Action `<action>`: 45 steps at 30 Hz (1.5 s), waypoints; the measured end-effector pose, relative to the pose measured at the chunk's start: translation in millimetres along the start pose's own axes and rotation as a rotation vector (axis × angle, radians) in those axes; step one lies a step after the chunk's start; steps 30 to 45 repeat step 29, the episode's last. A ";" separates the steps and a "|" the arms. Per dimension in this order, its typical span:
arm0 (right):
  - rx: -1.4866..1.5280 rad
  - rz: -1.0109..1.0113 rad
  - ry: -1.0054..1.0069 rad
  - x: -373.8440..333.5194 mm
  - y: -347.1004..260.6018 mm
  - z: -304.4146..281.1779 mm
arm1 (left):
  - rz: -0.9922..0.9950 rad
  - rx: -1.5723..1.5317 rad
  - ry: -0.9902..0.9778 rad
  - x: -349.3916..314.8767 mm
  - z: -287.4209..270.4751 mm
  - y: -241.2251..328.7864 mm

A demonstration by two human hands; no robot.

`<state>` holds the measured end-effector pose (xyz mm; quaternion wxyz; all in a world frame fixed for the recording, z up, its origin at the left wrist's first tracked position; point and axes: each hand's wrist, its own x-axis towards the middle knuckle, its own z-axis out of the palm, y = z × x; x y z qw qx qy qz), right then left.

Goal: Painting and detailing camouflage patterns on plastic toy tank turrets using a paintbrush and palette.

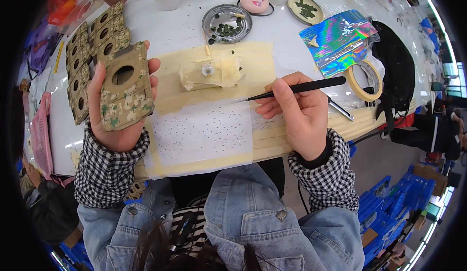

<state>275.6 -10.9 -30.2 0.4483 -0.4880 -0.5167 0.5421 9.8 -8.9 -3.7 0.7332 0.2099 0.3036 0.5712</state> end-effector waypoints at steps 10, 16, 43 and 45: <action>0.090 -0.121 0.048 -5.0 -39.3 15.2 | -0.022 -0.016 -0.032 -2.0 0.5 0.0; 0.173 -0.074 -0.038 1.1 -49.7 26.9 | -0.028 0.000 -0.025 -4.2 3.5 -0.4; -0.068 -0.839 -0.293 19.1 -67.2 70.9 | -0.120 -0.075 -0.147 -4.6 0.4 2.0; -0.068 -0.839 -0.293 19.1 -67.2 70.9 | -0.120 -0.075 -0.147 -4.6 0.4 2.0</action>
